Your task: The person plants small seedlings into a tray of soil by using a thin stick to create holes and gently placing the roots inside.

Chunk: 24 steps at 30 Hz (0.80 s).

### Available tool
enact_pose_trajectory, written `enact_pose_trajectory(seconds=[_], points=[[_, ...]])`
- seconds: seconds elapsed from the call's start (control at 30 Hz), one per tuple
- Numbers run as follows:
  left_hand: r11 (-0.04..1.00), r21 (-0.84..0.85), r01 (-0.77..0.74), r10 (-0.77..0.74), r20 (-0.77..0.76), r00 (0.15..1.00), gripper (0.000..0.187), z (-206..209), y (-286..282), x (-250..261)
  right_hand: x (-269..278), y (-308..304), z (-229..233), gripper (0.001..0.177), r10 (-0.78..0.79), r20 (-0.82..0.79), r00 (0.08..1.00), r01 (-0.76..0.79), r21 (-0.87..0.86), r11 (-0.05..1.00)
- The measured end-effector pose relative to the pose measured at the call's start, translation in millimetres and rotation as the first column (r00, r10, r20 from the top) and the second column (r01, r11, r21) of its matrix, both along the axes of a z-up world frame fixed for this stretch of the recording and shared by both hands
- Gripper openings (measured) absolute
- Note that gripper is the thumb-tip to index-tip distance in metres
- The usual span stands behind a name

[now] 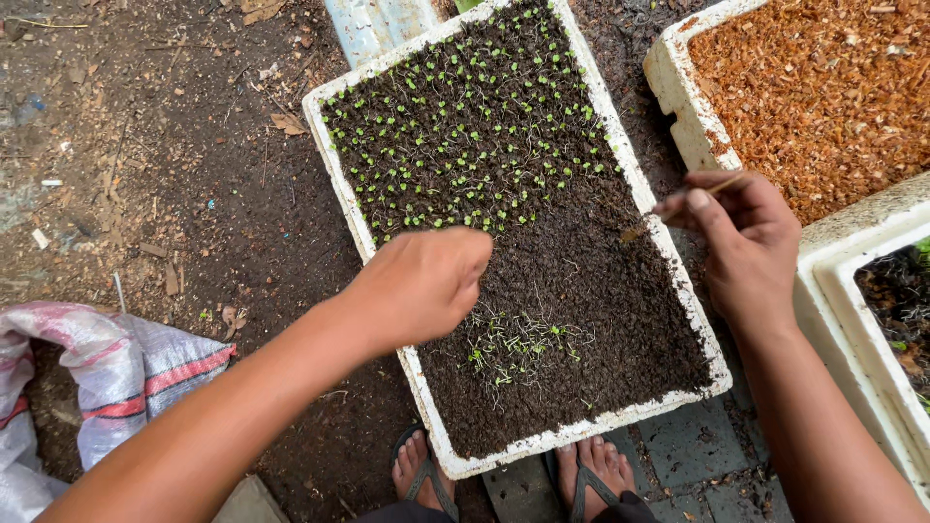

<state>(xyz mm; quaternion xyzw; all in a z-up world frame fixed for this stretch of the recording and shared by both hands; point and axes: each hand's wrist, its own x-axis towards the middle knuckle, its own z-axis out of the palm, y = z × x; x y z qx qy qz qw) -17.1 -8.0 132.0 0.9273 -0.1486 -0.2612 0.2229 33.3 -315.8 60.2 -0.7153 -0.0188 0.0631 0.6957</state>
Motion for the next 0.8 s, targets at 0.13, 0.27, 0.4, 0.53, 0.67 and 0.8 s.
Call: enact_pose_trajectory(seconds=[0.13, 0.27, 0.4, 0.53, 0.67, 0.8], points=[[0.994, 0.106, -0.024, 0.026, -0.017, 1.000, 0.028, 45.9, -4.4, -51.6, -18.2, -17.1, -6.9, 0.012, -0.056, -0.070, 0.996, 0.058, 0.025, 0.998], [0.967, -0.040, -0.252, 0.251, -0.022, 0.968, 0.037, 67.3, -19.8, -96.6, -37.8, -16.6, 11.3, 0.012, -0.117, -0.176, 0.977, 0.098, -0.115, 0.989], [0.932, -0.141, -0.334, 0.325, -0.084, 0.942, 0.019, 54.0, -54.4, -95.2, -46.4, -17.5, 13.8, 0.019, -0.020, -0.257, 0.966, -0.041, -0.231, 0.972], [0.894, -0.189, -0.406, 0.404, -0.051, 0.914, 0.009, -22.0, -76.2, -97.6, -53.5, -3.5, -0.4, 0.021, 0.061, -0.225, 0.972, -0.064, -0.004, 0.998], [0.883, -0.246, -0.399, 0.379, -0.124, 0.917, 0.013, -66.1, -87.7, -105.3, -49.2, 3.4, -8.6, 0.031, 0.006, -0.198, 0.980, 0.012, 0.094, 0.995], [0.934, -0.225, -0.279, 0.263, -0.096, 0.960, 0.014, -105.0, -109.5, -135.7, -50.5, -2.6, -22.9, 0.036, -0.024, -0.231, 0.973, 0.056, 0.136, 0.989]])
